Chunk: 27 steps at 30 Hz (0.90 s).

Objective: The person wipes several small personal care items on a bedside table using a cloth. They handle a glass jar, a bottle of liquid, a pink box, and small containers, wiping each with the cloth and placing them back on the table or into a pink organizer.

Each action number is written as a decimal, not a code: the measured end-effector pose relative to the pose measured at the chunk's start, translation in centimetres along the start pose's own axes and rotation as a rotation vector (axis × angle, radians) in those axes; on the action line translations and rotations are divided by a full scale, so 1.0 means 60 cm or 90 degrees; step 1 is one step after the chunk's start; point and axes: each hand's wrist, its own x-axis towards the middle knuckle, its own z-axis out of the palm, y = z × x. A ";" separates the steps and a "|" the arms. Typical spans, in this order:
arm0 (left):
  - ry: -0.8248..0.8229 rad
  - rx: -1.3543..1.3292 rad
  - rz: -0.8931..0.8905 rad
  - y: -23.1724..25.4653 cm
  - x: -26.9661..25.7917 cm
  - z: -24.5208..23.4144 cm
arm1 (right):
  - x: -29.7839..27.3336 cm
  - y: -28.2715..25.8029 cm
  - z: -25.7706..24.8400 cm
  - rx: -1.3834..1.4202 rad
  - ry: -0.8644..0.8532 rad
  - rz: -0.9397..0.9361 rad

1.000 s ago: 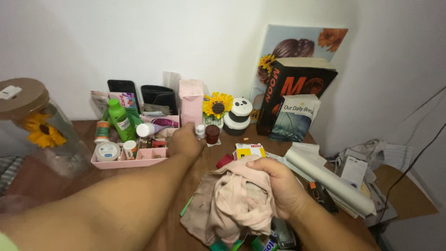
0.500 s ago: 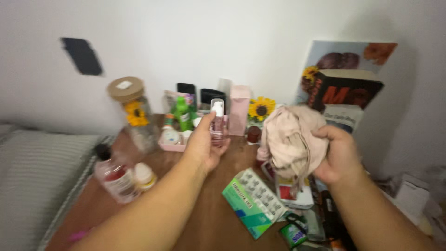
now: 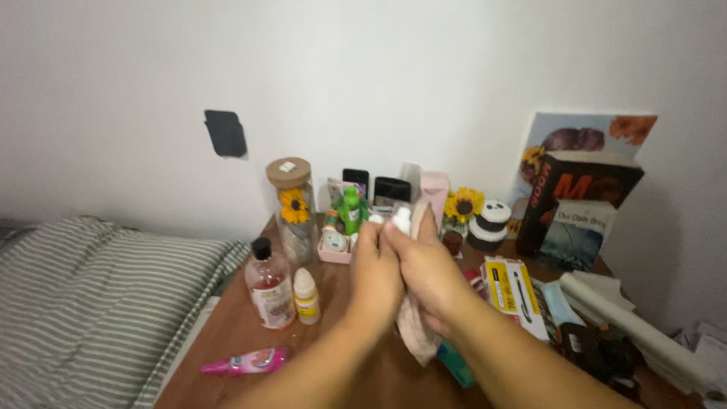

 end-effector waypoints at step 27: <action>-0.065 -0.323 -0.284 -0.041 0.007 -0.151 | -0.085 0.016 0.024 0.073 -0.056 0.002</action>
